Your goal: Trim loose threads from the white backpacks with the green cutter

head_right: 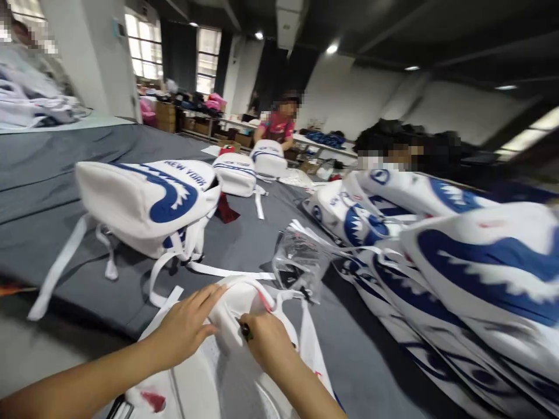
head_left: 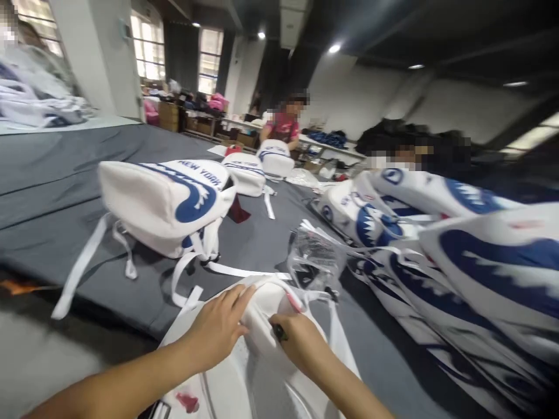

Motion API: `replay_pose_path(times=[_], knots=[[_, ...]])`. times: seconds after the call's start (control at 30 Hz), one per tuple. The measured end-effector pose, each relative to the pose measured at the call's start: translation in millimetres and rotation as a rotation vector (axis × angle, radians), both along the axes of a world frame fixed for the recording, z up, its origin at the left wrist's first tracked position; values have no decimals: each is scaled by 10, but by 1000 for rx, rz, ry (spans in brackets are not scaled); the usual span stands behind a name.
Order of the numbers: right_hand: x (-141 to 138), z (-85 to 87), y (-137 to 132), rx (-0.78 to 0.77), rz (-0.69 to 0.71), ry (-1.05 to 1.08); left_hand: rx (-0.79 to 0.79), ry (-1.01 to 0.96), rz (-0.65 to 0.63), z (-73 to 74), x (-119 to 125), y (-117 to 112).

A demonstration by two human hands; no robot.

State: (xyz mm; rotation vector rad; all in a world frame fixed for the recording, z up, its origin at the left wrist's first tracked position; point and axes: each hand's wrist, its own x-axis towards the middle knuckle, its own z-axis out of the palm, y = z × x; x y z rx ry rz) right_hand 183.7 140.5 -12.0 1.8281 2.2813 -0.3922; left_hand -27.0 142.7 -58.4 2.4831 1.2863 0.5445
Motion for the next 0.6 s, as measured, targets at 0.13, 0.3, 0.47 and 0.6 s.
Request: replay_pose_path(times=[0.13,0.3,0.47,0.6], knots=[[-28,94,-135,153,-40,101,182,-14,24,-209,-20,24],[-195,25,-51,252,-124,469,401,-53,-23,-360,-84,137],[-240,-23,75,109,-215,723,496,-42,-52,-386,-129,167],[-240,-5,110,167,-253,619,532,-27,-48,-413,-111,190]])
